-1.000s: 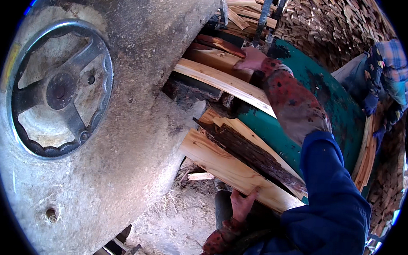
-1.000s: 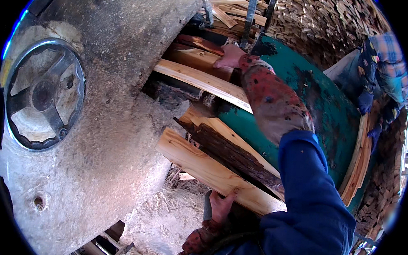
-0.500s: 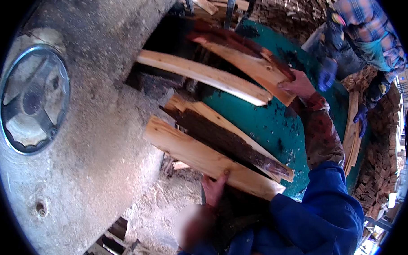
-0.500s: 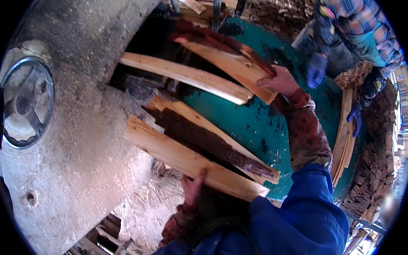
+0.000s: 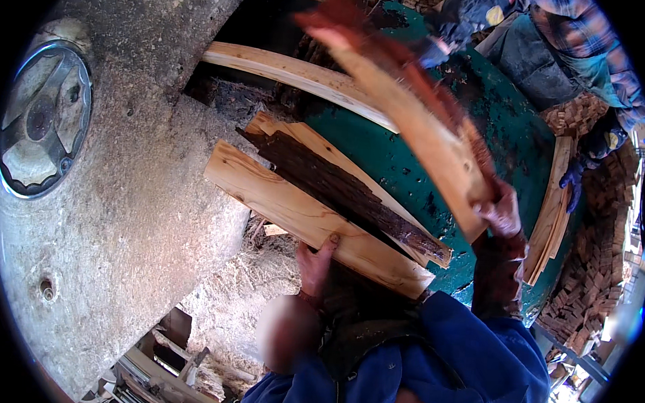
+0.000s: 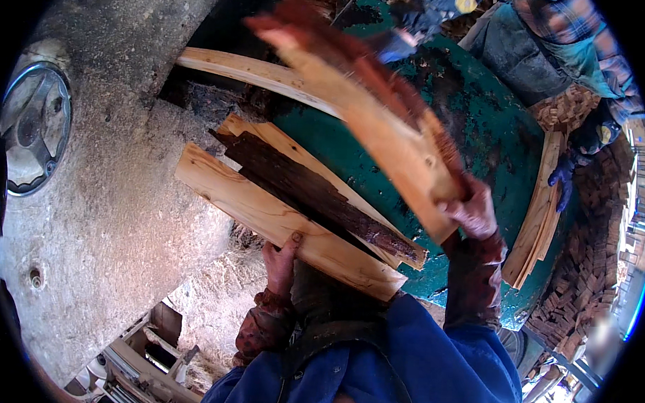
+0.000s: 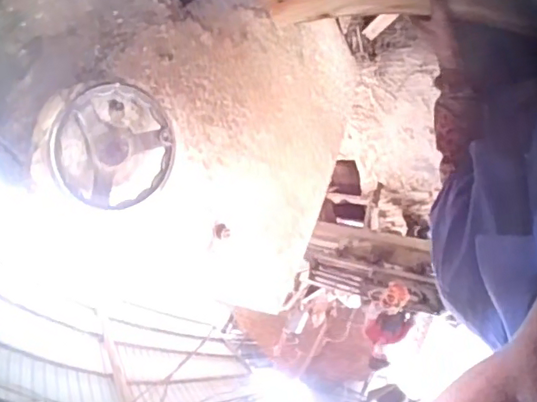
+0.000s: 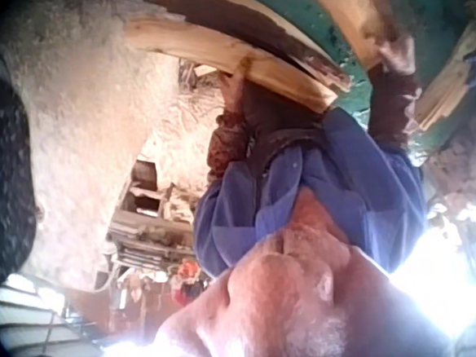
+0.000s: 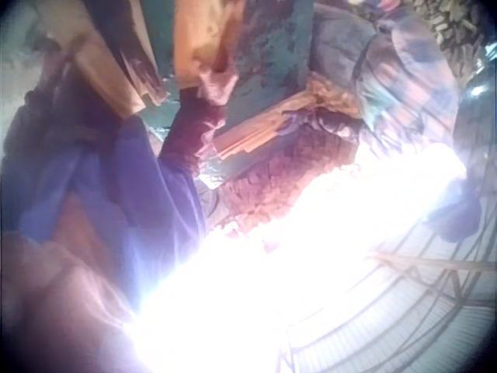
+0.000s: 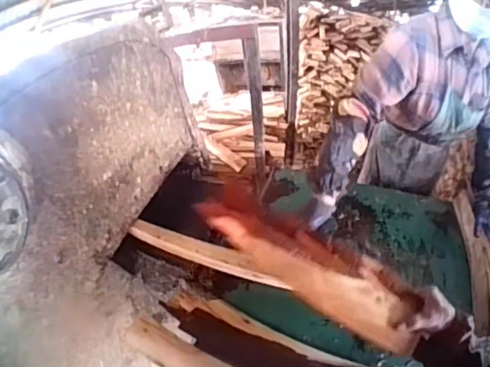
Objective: The person picks up processed wooden planks from a green conveyor belt and carries them to a large metal cart. They stack the planks vertically inside the cart, arranging them alongside other pieces of wood. The person repeats this process, moving between the conveyor and the cart to build up a stack of lumber.
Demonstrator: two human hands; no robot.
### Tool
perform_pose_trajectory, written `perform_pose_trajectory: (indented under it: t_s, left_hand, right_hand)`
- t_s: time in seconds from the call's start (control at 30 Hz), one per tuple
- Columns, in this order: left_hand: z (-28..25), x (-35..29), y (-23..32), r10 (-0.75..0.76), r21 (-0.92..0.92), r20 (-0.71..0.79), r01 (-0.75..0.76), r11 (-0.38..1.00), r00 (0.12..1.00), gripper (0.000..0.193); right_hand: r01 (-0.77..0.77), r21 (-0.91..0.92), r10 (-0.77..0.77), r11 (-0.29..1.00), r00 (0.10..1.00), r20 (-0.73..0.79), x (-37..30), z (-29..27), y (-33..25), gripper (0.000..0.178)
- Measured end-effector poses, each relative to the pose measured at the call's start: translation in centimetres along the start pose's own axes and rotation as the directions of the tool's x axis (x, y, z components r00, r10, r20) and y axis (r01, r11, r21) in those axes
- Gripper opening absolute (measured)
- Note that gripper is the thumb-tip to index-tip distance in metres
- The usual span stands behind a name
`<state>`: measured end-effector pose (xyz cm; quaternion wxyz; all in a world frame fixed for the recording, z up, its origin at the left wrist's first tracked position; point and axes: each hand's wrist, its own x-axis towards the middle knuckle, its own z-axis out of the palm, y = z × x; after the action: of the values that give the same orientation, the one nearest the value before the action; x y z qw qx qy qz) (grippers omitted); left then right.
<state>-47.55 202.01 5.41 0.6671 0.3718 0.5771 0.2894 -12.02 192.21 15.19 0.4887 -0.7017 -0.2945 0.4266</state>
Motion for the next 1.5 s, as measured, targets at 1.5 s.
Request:
perform_pose_trajectory:
  t_s: [1.5]
  left_hand:
    - [-4.6,-0.2,-2.4,-0.013,-0.361,0.17,0.074,0.929,0.985,0.049]
  right_hand:
    - [-0.009,-0.282,0.016,0.959,1.0,0.022,-8.1,14.8,9.0,0.069]
